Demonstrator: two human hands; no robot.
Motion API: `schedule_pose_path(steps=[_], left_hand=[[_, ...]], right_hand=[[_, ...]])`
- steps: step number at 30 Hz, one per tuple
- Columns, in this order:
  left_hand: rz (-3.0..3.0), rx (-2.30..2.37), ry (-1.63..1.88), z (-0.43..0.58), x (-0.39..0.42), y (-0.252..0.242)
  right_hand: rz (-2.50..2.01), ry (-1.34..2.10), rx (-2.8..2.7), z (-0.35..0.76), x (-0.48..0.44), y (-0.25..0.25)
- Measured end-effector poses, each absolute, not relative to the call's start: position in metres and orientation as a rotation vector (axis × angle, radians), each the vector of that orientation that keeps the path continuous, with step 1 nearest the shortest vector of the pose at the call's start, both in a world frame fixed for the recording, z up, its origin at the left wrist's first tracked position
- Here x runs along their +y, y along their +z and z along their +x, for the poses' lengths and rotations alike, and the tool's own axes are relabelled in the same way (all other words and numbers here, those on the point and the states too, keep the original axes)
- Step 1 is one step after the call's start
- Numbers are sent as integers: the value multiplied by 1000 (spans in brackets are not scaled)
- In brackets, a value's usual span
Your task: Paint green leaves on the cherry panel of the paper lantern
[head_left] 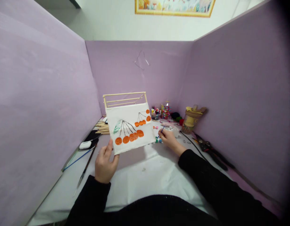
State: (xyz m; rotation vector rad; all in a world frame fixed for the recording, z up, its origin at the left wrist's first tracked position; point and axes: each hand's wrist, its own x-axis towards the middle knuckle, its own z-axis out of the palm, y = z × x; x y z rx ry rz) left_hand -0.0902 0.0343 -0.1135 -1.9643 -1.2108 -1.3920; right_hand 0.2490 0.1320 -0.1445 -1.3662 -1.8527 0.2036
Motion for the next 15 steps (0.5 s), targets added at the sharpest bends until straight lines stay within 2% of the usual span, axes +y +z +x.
schedule_pose_path(steps=[15], left_hand=[[-1973,-1246,-1393,-90,35,-114]], right_hand=[[-1387,197,-1869,250,135,-145]])
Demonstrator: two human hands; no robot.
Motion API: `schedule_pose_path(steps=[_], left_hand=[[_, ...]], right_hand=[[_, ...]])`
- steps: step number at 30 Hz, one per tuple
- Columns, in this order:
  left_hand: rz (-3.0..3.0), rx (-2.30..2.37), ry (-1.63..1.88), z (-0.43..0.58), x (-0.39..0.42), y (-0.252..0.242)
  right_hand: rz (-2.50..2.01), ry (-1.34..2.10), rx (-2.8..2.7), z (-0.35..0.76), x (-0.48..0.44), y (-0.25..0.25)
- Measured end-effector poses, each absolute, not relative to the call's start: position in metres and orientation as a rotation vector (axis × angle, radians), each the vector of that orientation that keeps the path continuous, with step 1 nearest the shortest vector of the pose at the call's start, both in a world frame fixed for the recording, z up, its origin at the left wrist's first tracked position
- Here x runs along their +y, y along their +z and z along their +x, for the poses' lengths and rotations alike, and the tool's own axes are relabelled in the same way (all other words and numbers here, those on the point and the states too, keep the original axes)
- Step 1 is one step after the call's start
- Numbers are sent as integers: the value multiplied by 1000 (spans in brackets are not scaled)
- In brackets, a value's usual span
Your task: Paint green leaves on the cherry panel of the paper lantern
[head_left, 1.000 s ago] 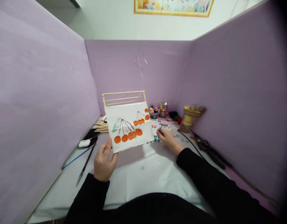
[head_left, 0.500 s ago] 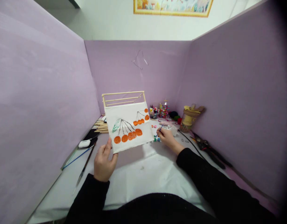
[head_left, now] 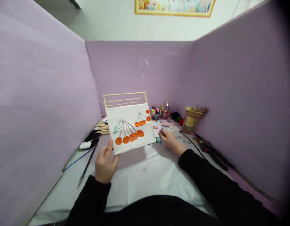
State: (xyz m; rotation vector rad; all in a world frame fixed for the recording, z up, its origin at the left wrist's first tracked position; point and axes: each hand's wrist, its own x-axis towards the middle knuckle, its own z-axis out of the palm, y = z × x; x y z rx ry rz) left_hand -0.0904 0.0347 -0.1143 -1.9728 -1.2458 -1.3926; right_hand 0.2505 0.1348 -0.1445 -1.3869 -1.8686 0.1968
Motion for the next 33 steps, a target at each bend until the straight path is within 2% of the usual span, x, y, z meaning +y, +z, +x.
schedule_pose_path(steps=[17,21,26,33], left_hand=[[-1958,-1220,-1396,-90,35,-114],[-1959,-1229,-1392,-90,35,-114],[-1973,-1207,-1396,-90,34,-115],[-1993,-1208,-1423,-88,32,-118]], right_hand=[[-1355,197,-1843,249,133,-143],[-1272,151,-1589,256,127,-133],[-941,136,-1152,247,99,-89],[-470,316,-1217,165,60,-5]])
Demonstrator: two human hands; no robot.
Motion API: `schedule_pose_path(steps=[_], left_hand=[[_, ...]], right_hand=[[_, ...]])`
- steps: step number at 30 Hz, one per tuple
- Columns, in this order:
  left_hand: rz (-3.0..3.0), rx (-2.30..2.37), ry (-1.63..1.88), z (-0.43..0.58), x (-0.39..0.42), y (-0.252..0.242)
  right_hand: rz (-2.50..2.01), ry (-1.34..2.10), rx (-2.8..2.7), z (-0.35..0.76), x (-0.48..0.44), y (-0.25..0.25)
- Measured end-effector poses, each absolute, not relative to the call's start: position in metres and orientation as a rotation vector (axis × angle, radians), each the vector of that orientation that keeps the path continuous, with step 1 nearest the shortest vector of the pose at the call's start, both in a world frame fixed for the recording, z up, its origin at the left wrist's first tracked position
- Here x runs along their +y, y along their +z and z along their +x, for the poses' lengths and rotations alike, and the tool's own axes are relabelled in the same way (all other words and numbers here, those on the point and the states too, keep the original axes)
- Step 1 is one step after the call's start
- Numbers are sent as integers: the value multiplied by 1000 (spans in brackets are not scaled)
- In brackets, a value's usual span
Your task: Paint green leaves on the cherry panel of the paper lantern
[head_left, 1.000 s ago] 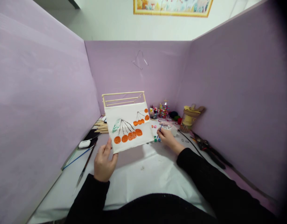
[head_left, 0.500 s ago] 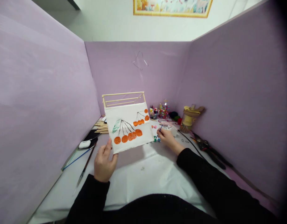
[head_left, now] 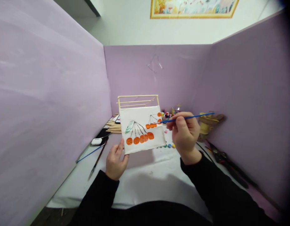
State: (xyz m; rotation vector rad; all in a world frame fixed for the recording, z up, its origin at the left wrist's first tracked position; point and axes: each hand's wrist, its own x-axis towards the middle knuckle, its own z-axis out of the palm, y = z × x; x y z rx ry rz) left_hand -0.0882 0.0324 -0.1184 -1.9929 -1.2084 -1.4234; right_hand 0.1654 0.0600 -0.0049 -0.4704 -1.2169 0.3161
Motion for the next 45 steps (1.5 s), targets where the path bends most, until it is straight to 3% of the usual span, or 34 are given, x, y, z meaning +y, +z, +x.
schedule_pose_path(steps=[12,45], left_hand=[[-2010,-1276,-1407,-87,29,-121],[-2008,-1279,-1395,-88,28,-120]], right_hand=[[-552,-62,-1544,92,70,-20],[-553,-141,-1659,97,77,-15]])
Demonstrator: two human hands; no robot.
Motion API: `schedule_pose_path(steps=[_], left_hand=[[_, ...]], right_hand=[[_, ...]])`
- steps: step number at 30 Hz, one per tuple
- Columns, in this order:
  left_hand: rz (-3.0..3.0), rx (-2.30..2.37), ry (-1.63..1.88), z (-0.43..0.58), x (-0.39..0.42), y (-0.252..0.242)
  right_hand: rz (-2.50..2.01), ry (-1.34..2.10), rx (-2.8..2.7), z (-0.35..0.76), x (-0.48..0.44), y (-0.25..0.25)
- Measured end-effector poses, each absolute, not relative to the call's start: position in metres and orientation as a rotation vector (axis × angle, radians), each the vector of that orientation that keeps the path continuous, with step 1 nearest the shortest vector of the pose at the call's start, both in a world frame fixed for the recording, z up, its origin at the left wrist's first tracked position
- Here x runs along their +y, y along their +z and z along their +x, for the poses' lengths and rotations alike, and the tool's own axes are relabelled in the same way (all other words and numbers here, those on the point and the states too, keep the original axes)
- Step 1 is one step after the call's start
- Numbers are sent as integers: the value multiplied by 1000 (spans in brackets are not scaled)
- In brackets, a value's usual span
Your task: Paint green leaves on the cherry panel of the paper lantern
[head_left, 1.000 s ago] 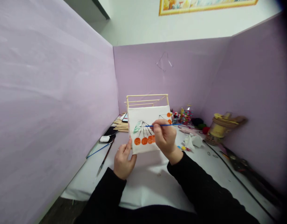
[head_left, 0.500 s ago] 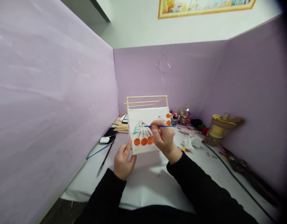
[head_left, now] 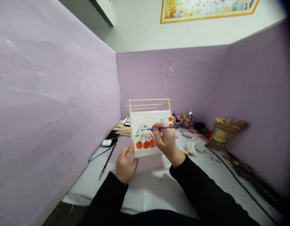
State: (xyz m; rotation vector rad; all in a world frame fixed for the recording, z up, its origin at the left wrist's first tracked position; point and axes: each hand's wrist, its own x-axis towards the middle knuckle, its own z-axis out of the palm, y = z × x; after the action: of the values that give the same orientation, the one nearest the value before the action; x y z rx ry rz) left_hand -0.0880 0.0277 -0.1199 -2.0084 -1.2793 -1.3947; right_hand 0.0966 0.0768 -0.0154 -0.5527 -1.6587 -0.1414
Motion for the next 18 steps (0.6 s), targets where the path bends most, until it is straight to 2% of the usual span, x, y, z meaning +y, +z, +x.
schedule_pose_path(steps=[18], left_hand=[[-2022,-1290,-1394,-88,28,-121]], right_hand=[[-644,-153,-1503,96,86,-28]])
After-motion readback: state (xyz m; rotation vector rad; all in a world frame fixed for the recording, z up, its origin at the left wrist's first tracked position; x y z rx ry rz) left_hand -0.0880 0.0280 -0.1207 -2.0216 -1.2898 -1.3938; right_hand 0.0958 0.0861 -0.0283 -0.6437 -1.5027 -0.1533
